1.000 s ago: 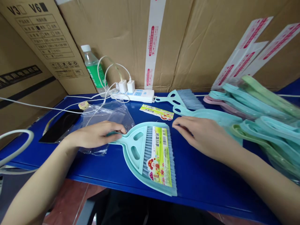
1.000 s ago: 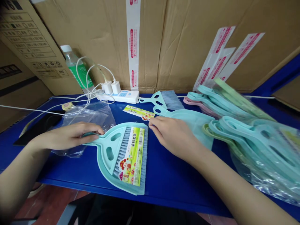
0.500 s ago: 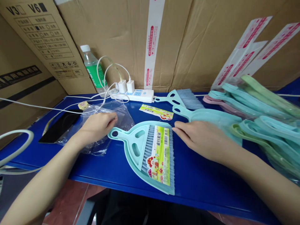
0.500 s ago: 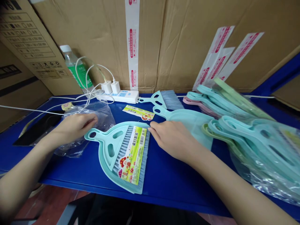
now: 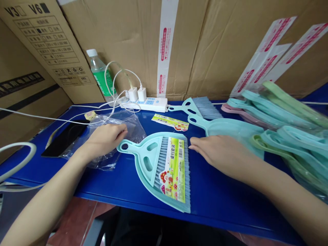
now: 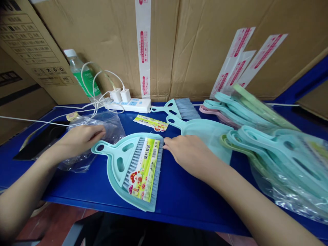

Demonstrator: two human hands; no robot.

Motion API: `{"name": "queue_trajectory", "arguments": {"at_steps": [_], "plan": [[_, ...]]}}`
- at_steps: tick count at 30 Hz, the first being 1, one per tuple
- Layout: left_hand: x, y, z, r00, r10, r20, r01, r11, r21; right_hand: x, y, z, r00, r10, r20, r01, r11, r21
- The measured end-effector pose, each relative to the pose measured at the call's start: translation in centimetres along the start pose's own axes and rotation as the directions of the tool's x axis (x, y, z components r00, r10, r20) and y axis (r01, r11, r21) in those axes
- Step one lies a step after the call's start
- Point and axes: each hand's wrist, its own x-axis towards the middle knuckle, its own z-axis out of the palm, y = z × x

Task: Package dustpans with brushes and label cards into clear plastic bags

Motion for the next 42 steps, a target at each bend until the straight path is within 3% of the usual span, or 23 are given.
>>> {"name": "queue_trajectory", "arguments": {"at_steps": [4, 15, 22, 26, 32, 37, 42], "plan": [[0.0, 0.0, 0.0, 1.0, -0.011, 0.015, 0.011, 1.0, -0.003, -0.1, -0.1, -0.2, 1.0, 0.022, 0.019, -0.022, 0.999, 0.024], [0.0, -0.2, 0.2, 1.0, 0.014, 0.0, -0.014, 1.0, -0.005, -0.4, -0.1, 1.0, 0.979, -0.045, -0.198, 0.073, 0.988, 0.136], [0.0, -0.6, 0.5, 0.963, 0.192, -0.189, -0.202, 0.979, -0.031, -0.3, -0.1, 1.9, 0.926, -0.106, -0.361, 0.178, 0.969, 0.173], [-0.6, 0.1, 0.0, 0.918, 0.391, -0.059, -0.391, 0.877, -0.28, -0.4, -0.1, 2.1, 0.945, -0.085, -0.317, 0.185, 0.935, 0.302], [-1.2, -0.1, 0.4, 0.888, 0.455, 0.069, -0.359, 0.778, -0.515, -0.5, -0.2, 2.3, 0.98, -0.061, -0.189, 0.145, 0.871, 0.469], [-1.1, -0.7, 1.0, 0.886, 0.444, 0.135, -0.318, 0.793, -0.519, -0.5, -0.1, 2.2, 0.98, -0.037, -0.193, 0.137, 0.836, 0.531], [-1.1, -0.5, 0.9, 0.865, 0.497, 0.07, -0.399, 0.765, -0.505, -0.4, 0.0, 2.0, 0.982, 0.078, -0.17, 0.059, 0.735, 0.676]]}}
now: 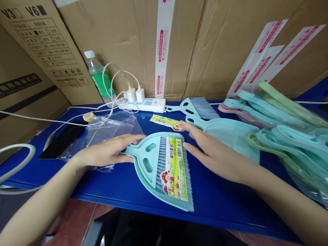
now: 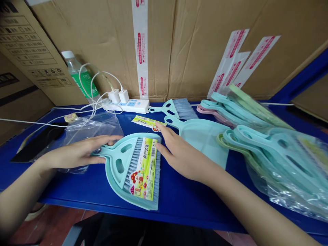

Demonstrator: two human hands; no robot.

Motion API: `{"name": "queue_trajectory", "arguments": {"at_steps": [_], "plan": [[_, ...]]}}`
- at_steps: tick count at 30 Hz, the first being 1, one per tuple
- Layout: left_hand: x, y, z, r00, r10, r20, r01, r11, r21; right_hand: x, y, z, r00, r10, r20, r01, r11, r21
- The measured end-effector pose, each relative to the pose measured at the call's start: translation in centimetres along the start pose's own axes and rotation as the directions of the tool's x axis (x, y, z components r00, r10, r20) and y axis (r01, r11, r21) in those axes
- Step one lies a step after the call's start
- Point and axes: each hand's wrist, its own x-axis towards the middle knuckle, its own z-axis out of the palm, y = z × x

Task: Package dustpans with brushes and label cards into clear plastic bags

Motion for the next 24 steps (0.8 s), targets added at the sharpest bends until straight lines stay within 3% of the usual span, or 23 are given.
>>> {"name": "queue_trajectory", "arguments": {"at_steps": [4, 9, 11, 17, 19, 22, 24], "plan": [[-0.3, 0.1, -0.4, 0.995, -0.012, -0.103, 0.012, 1.0, 0.0, 0.5, -0.1, 0.2, 0.996, 0.092, -0.021, -0.082, 0.954, 0.287], [-0.2, 0.1, -0.6, 0.988, -0.044, -0.15, 0.05, 0.998, 0.034, 0.9, -0.8, 0.8, 0.959, 0.058, 0.278, -0.236, 0.707, 0.666], [0.1, 0.2, -0.4, 0.989, -0.028, -0.142, 0.035, 0.998, 0.046, 0.9, -0.9, 1.0, 0.943, 0.072, 0.324, -0.295, 0.631, 0.718], [0.6, 0.3, -0.4, 0.979, 0.018, -0.201, -0.004, 0.998, 0.068, 0.9, -0.9, 0.8, 0.937, 0.223, 0.27, -0.347, 0.49, 0.8], [0.4, 0.1, -0.8, 0.946, -0.022, -0.324, 0.071, 0.987, 0.141, 0.9, -0.9, 0.5, 0.938, 0.263, 0.226, -0.327, 0.456, 0.828], [0.1, -0.4, -1.5, 0.833, -0.111, -0.543, 0.318, 0.897, 0.305, 1.2, -1.2, 0.1, 0.936, 0.315, 0.158, -0.295, 0.456, 0.84], [0.0, -0.8, -1.8, 0.815, -0.173, -0.553, 0.436, 0.812, 0.388, 1.5, -1.5, 0.0, 0.914, 0.382, 0.138, -0.31, 0.436, 0.845]]}}
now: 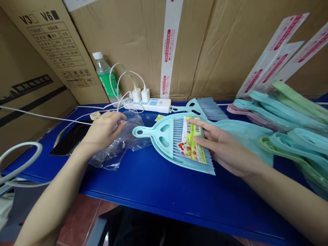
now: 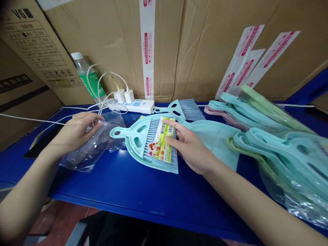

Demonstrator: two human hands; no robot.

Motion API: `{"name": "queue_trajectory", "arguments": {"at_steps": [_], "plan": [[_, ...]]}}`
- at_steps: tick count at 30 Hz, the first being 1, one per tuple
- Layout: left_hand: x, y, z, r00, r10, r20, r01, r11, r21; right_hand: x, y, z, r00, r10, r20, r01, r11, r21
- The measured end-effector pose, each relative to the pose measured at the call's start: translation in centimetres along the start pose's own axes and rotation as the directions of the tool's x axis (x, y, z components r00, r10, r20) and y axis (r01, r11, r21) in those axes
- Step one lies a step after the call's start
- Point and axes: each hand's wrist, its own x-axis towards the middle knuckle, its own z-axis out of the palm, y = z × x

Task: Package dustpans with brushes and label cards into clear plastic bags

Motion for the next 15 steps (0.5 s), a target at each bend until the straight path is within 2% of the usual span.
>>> {"name": "queue_trajectory", "arguments": {"at_steps": [3, 6, 8, 11, 15], "plan": [[0.0, -0.2, 0.3, 0.975, 0.001, 0.223, -0.018, 0.997, 0.073, 0.1, -0.4, 0.6, 0.989, 0.079, -0.124, -0.074, 0.996, 0.043], [-0.3, 0.0, 0.6, 0.919, 0.06, 0.389, -0.064, 0.998, -0.001, 0.0, -0.7, 1.0, 0.975, 0.105, -0.195, -0.093, 0.993, 0.071], [-0.7, 0.1, 0.6, 0.896, 0.106, 0.431, -0.086, 0.994, -0.066, 0.0, -0.7, 1.0, 0.977, 0.084, -0.194, -0.069, 0.994, 0.079], [-1.1, 0.3, 0.3, 0.888, 0.15, 0.435, -0.113, 0.987, -0.112, 0.0, -0.6, 0.9, 0.982, 0.063, -0.176, -0.047, 0.995, 0.089], [-1.1, 0.6, 0.0, 0.875, 0.174, 0.452, -0.136, 0.984, -0.116, -0.1, -0.8, 1.1, 0.967, 0.119, -0.226, -0.095, 0.989, 0.112]]}}
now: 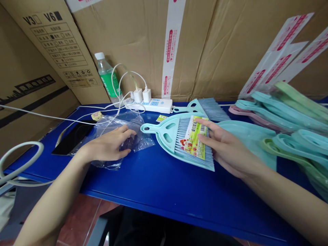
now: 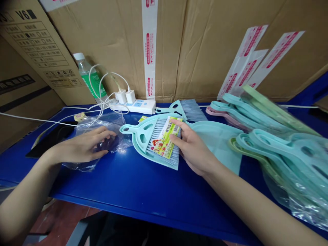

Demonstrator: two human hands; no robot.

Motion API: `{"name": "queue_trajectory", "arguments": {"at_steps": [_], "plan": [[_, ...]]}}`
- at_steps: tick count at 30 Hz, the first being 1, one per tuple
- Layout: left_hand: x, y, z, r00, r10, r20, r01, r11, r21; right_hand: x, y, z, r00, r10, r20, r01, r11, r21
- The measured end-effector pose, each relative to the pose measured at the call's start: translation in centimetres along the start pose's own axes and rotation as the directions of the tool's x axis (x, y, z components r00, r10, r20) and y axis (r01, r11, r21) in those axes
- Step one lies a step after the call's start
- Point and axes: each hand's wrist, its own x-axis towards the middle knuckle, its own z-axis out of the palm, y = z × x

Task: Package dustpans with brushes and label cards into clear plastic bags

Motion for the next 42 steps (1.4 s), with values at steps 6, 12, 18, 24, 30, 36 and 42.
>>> {"name": "queue_trajectory", "arguments": {"at_steps": [6, 12, 18, 24, 30, 36, 42], "plan": [[0.5, 0.3, 0.2, 1.0, 0.001, -0.029, 0.0, 0.998, 0.061, -0.4, -0.5, 0.3, 1.0, -0.015, -0.026, 0.015, 1.0, 0.0], [1.2, 0.1, 1.2, 0.975, 0.171, -0.142, -0.156, 0.982, 0.108, 0.0, -0.4, -0.5, 0.992, -0.129, -0.002, 0.129, 0.992, 0.018], [1.0, 0.5, 1.1, 0.939, 0.283, -0.196, -0.277, 0.959, 0.059, -0.1, -0.7, -0.4, 0.993, -0.074, -0.093, 0.079, 0.995, 0.055], [0.1, 0.6, -0.4, 0.921, 0.38, -0.082, -0.389, 0.905, -0.175, -0.2, -1.4, -0.6, 0.987, -0.115, -0.109, 0.123, 0.99, 0.071], [-1.1, 0.2, -2.0, 0.93, 0.36, 0.076, -0.332, 0.91, -0.249, -0.6, -1.7, -1.0, 0.983, -0.15, -0.102, 0.16, 0.983, 0.092], [0.5, 0.9, -0.1, 0.928, 0.281, -0.245, -0.303, 0.951, -0.057, -0.6, -1.7, -0.8, 0.987, -0.142, -0.081, 0.147, 0.987, 0.064], [2.4, 1.0, 2.5, 0.913, 0.34, -0.224, -0.29, 0.929, 0.228, -0.6, -1.9, -0.5, 0.989, -0.11, -0.097, 0.115, 0.992, 0.056]]}}
